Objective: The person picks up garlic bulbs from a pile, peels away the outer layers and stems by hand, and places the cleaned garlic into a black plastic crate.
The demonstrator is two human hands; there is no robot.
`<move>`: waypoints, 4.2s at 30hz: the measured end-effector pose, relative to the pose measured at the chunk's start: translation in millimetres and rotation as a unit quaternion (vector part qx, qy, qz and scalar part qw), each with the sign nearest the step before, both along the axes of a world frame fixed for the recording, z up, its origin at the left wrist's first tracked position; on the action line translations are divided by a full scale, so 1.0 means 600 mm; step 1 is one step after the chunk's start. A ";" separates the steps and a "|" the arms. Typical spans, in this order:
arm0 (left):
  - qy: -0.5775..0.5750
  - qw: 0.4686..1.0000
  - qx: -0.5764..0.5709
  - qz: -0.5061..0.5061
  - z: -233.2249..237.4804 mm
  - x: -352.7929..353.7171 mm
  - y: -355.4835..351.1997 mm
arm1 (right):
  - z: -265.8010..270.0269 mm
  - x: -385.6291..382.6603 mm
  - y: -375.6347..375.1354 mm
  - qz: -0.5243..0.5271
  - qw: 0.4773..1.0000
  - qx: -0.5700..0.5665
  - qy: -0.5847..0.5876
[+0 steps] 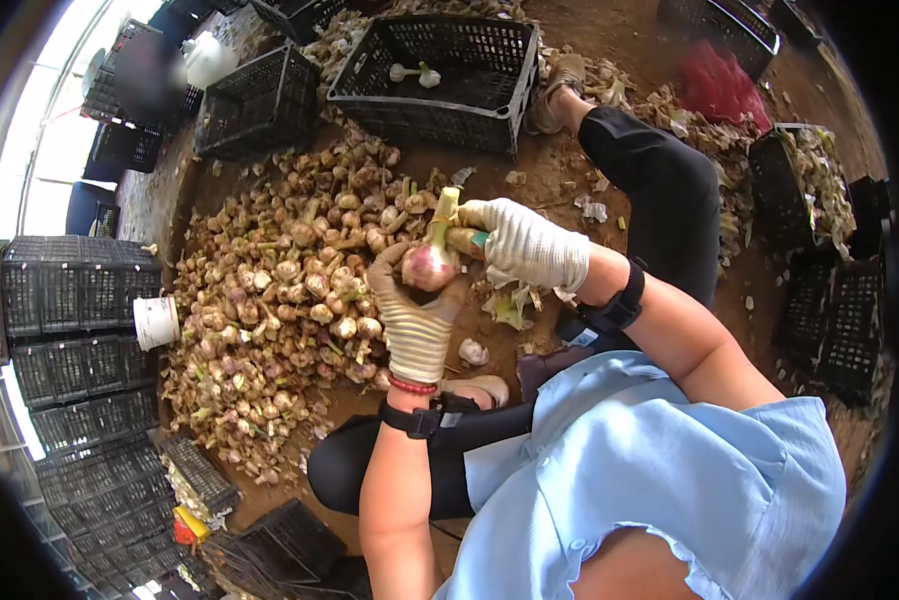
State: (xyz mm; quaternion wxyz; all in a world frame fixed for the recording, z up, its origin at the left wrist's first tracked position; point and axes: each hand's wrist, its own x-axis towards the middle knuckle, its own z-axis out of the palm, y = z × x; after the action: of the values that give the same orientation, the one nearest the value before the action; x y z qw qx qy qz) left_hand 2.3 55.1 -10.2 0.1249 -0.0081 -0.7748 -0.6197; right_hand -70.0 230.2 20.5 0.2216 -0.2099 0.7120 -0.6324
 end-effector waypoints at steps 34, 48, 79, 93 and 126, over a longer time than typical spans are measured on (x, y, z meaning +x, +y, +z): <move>-0.107 0.986 0.071 0.105 0.049 0.020 -0.029 | -0.020 0.031 0.020 -0.072 0.952 0.164 0.247; 0.135 0.942 -0.304 0.035 0.039 0.039 -0.033 | -0.025 0.036 -0.041 -0.077 0.913 0.230 0.328; -0.099 0.952 0.163 0.238 0.060 -0.009 -0.074 | -0.188 -0.214 -0.060 -0.127 0.991 0.038 0.004; -0.173 0.919 0.214 0.283 -0.019 0.033 -0.144 | -0.432 -0.043 -0.189 0.063 0.918 0.373 0.118; -0.062 0.998 0.005 -0.007 0.010 0.018 -0.031 | 0.006 0.029 -0.043 -0.048 0.982 -0.098 -0.151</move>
State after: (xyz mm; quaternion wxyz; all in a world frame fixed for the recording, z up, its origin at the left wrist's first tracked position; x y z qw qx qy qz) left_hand 13.3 36.4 -4.3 0.0726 0.0251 -0.7780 -0.6236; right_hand -52.4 204.5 24.4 0.2747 -0.0982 0.6143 -0.7332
